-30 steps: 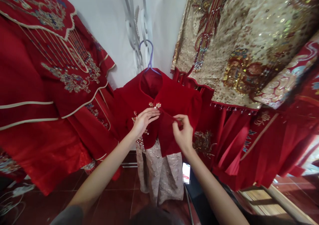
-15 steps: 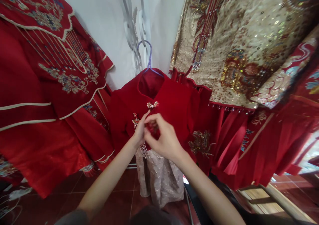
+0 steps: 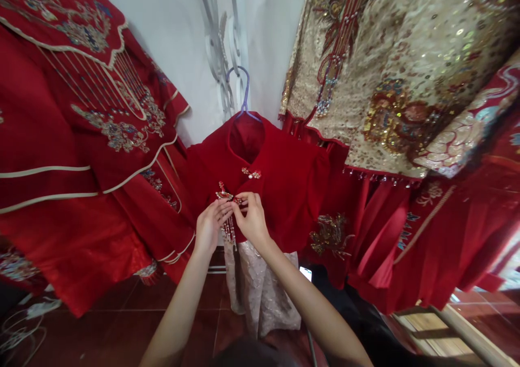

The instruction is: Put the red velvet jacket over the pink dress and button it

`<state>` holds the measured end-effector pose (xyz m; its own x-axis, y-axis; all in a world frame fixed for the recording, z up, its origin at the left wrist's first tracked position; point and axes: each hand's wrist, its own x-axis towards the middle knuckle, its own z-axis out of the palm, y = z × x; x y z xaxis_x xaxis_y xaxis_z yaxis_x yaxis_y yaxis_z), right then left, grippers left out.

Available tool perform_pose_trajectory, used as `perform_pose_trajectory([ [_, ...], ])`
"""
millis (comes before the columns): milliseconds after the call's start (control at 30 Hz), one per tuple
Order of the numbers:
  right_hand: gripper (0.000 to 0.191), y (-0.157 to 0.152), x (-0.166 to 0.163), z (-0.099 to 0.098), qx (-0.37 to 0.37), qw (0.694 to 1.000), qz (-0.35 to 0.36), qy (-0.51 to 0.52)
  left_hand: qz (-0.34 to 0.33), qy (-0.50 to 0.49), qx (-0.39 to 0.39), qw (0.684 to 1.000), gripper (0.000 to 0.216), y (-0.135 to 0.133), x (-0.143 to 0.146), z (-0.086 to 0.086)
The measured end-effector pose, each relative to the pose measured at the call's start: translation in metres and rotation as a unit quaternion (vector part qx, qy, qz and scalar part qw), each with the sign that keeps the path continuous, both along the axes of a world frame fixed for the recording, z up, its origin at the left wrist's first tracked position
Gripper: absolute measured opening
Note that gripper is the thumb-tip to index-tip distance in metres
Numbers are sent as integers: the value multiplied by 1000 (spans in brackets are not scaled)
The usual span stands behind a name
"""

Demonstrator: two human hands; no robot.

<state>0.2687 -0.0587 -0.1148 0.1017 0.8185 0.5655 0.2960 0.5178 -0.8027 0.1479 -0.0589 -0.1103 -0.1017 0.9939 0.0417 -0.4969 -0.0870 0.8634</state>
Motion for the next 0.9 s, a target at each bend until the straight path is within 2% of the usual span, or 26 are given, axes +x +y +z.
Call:
perform_pose_trajectory([
  [100, 19, 4, -2, -2, -14, 998, 45, 36, 5, 29, 2, 1000, 31, 7, 6, -6],
  [167, 18, 3, 0, -2, -17, 997, 55, 44, 31, 64, 3, 997, 28, 14, 8, -13],
  [300, 22, -2, 4, -1, -4, 999, 3, 50, 101, 135, 30, 985, 23, 22, 7, -26],
  [367, 31, -4, 5, -1, -19, 998, -4, 58, 82, 129, 36, 988, 24, 21, 7, -27],
  [433, 35, -5, 4, 0, -46, 996, 21, 69, 59, 123, 41, 990, 26, 19, 8, -24],
  [567, 30, -2, 3, 0, -63, 993, 46, 93, 51, 172, 69, 981, 25, 15, 9, -16],
  [633, 30, 0, 3, 1, -62, 992, 37, 100, 92, 203, 98, 970, 24, 16, 8, -14],
  [733, 28, 3, 4, 4, -66, 991, 26, 114, 195, 237, 150, 940, 27, 24, 3, -13],
  [767, 28, 4, 4, 5, -68, 990, 24, 120, 204, 240, 161, 935, 30, 28, 1, -13],
  [900, 27, 13, 2, 9, -57, 990, 14, 128, 132, 211, 172, 953, 30, 39, -4, -13],
])
